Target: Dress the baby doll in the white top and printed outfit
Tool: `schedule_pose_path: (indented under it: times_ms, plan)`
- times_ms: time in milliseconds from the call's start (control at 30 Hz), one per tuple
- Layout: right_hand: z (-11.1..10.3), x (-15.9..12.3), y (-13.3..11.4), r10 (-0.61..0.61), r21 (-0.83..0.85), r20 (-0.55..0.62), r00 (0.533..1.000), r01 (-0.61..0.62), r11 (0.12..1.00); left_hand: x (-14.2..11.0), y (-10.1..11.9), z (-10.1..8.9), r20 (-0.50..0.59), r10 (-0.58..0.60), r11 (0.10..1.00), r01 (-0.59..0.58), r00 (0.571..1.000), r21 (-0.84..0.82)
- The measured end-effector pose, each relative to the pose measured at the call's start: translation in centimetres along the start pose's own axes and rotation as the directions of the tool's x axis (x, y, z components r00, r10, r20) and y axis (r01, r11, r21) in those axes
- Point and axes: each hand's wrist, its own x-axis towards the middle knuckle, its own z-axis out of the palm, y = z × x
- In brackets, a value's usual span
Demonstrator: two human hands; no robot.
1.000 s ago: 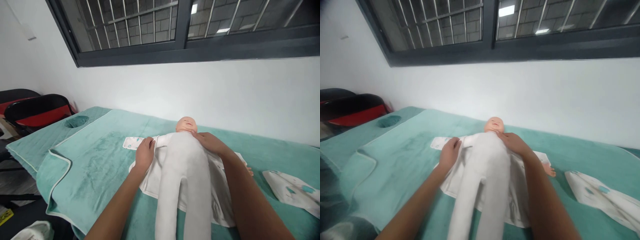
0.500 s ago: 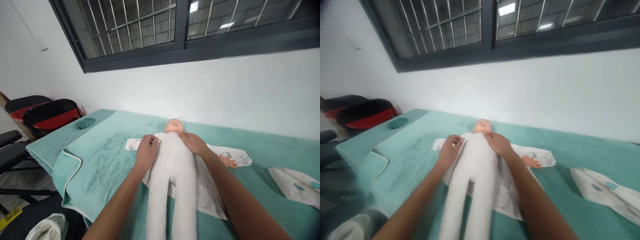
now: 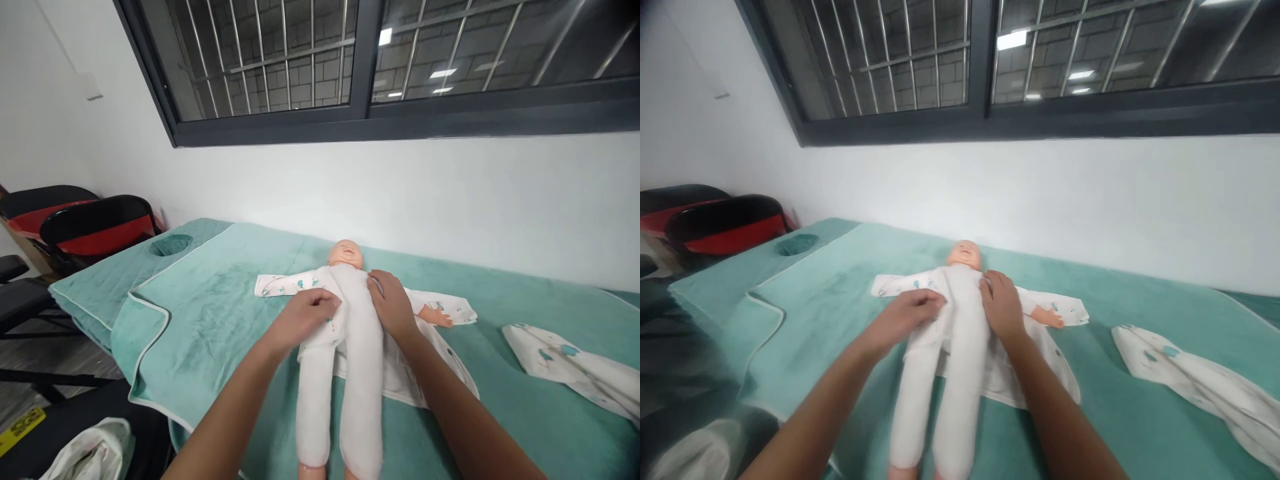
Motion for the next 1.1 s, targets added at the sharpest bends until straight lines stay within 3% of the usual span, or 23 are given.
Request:
schedule_pose_path:
  times_ms: [67,133,233,333,433,533,700,833,900,1100]
  plan:
    - [-0.4,-1.0,0.4,0.009,-0.025,0.003,1.0,-0.009,1.0,-0.4,0.7,0.8,0.061,0.071,0.997,-0.071,0.996,-0.006]
    - [-1.1,-1.8,1.1,0.023,-0.067,-0.023,0.999,-0.024,0.997,-0.2,0.2,1.1,-0.083,0.124,0.992,-0.122,0.989,0.027]
    - [-2.3,-2.7,2.1,0.042,-0.097,-0.103,0.994,-0.052,0.994,1.3,-2.2,1.1,-0.365,0.117,0.988,-0.071,0.924,0.138]
    - [-2.9,-3.2,2.0,0.023,-0.086,-0.143,0.989,-0.035,0.996,3.3,-4.1,1.0,-0.391,0.105,0.964,0.002,0.915,0.265]
    - [-2.4,-3.6,1.0,0.054,-0.005,-0.045,0.998,-0.055,0.998,5.4,-4.2,1.5,-0.334,0.173,0.918,-0.029,0.927,0.396]
    - [-1.7,-3.8,0.2,0.121,0.057,0.062,0.991,-0.125,0.991,7.1,-2.9,2.8,-0.248,0.24,0.883,-0.105,0.938,0.458]
    - [-1.8,-3.8,0.6,0.103,0.167,0.141,0.985,-0.126,0.978,8.4,-0.9,5.3,0.037,0.401,0.724,-0.341,0.916,0.599]
    - [-2.1,-3.7,0.8,0.017,0.238,0.176,0.984,-0.06,0.969,9.5,0.3,6.2,0.1,0.359,0.793,-0.359,0.928,0.493]
    - [-2.2,-3.7,0.5,-0.038,0.261,0.181,0.983,-0.01,0.965,10.5,1.1,6.6,0.158,0.324,0.785,-0.358,0.933,0.506]
    - [-2.9,-3.7,-0.8,-0.104,0.261,0.228,0.968,0.042,0.964,13.9,3.3,9.9,0.471,0.158,0.536,-0.476,0.868,0.697]
